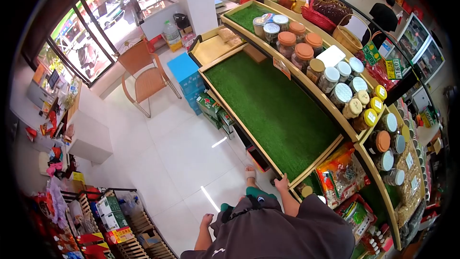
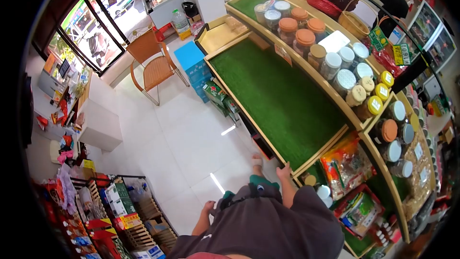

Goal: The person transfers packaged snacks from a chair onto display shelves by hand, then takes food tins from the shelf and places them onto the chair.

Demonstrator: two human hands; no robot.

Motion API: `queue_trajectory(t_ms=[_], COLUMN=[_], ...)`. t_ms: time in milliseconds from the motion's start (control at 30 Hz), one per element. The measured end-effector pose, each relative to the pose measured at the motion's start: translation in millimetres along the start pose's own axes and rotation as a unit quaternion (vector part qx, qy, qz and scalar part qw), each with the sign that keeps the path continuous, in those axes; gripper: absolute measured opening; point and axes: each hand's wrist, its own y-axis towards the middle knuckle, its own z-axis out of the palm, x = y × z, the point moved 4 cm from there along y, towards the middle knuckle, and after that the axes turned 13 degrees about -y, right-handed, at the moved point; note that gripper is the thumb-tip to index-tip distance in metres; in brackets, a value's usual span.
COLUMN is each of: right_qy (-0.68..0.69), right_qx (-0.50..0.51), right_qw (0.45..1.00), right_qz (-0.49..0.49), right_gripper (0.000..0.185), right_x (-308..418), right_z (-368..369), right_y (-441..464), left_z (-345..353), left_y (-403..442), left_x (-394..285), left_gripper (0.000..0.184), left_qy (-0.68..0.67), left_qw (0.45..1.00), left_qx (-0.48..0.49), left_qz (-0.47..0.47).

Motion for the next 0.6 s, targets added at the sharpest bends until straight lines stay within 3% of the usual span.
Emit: queue_trajectory(t_ms=[67,100,167,233,267,333,367,467,600], right_qy=[0.071,0.059,0.072,0.036,0.036,0.113,0.091,0.132,0.173], right_qx=[0.054,0.035,0.054,0.049,0.055,0.214,0.232,0.255,0.293], right_qw=[0.994,0.995,0.991,0.991,0.99,0.964,0.962,0.948,0.934], right_qz=[0.058,0.071,0.1,0.121,0.121,0.112,0.11,0.135,0.108], right_gripper=[0.083,0.083,0.083,0.078,0.078,0.071,0.068,0.066,0.048], right_x=[3.1,-6.7,1.1,-7.3,-3.5,9.3,16.3,24.5,54.7], right_z=[6.6,23.7,16.4,31.5,25.8,7.4,-5.0,-11.2,-17.1], right_y=[14.6,38.2,42.5,68.5,71.2,63.6,60.3,75.8,89.4], left_z=[0.0,1.9,10.6,24.6,33.7,56.1,68.5,106.6,128.2], left_y=[-3.4,-1.6,18.1,41.9,63.5,88.8,96.9,69.9,57.1], left_x=[-44.3,-69.4,-117.2,-171.1,-190.1,-241.9,-268.0,-366.3,-420.1], left_gripper=[0.041,0.041,0.041,0.044,0.044,0.046,0.047,0.044,0.043], left_qy=[0.012,0.02,0.092,0.158,0.177,0.173,0.135,0.13,0.075], left_qw=[0.999,0.997,0.995,0.985,0.981,0.975,0.967,0.95,0.94], left_qx=[0.0,0.005,0.035,0.068,0.046,0.066,0.072,0.086,0.137], left_qz=[-0.036,-0.07,-0.037,-0.002,0.059,0.121,0.205,0.272,0.304])
